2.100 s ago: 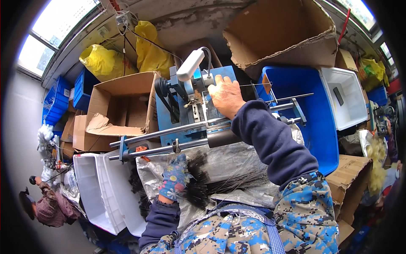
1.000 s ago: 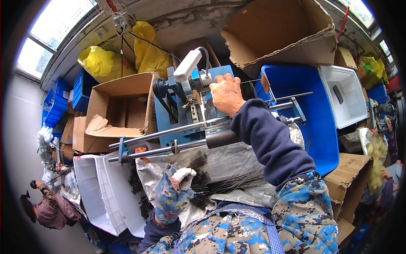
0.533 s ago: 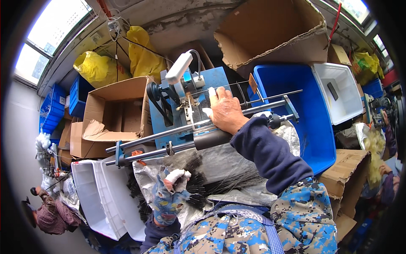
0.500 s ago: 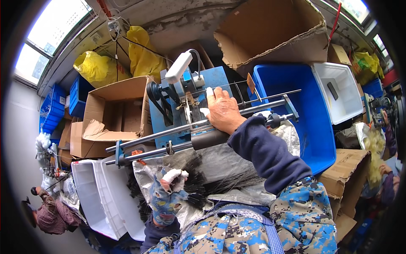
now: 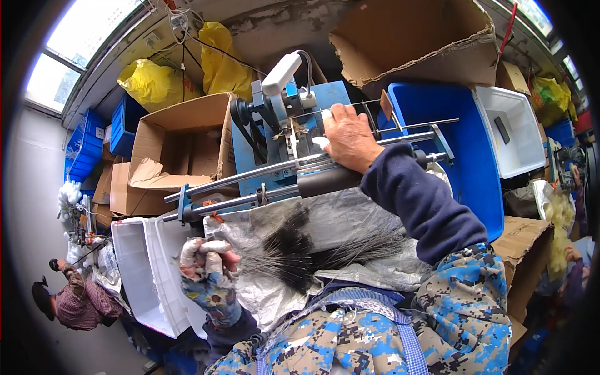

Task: The person operates a blue industrial machine by repeatedly pulling a white handle to process a bundle of black bristles. The person holds the bristles with a gloved left hand while manipulating the machine's lever with the right hand. The processed bristles are collected in a white bin below the machine.

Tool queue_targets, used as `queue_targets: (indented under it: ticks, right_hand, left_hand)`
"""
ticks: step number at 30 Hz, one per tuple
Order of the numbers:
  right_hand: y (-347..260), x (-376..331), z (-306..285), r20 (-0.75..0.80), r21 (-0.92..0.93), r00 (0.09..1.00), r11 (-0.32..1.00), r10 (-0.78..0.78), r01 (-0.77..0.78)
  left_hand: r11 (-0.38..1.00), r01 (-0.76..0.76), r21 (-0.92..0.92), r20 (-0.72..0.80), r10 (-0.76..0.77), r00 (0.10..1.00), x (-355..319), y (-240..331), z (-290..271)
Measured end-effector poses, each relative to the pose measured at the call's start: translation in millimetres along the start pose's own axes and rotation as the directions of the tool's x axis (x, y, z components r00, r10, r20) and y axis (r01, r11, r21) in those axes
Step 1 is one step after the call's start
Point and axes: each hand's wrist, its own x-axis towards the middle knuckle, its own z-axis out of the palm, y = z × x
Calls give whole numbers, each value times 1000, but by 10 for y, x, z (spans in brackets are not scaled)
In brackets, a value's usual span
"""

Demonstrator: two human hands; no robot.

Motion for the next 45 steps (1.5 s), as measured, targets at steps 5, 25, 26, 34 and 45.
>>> queue_targets:
  ticks: [5, 25, 26, 34, 45]
  right_hand:
    - [403, 145, -89, -131, -138, 990, 989, 45, -63]
    - [-552, -950, -769, 74, 919, 943, 389, -323, 61]
    - [-363, -1020, -728, 50, 811, 937, 561, -345, 163]
    - [-213, -1693, 15, 322, 245, 852, 906, -412, 345]
    - [-851, -2232, 315, 477, 526, 634, 776, -608, 348]
  left_hand:
    - [954, 93, -284, 8, -94, 996, 143, 0, 19]
    - [941, -285, 184, 517, 154, 842, 147, 84, 325]
    - [881, -255, 399, 574, -23, 819, 64, -117, 144]
    - [181, -787, 590, 793, -312, 522, -353, -1363, -459]
    - [593, -245, 767, 606, -546, 579, -53, -1777, -824]
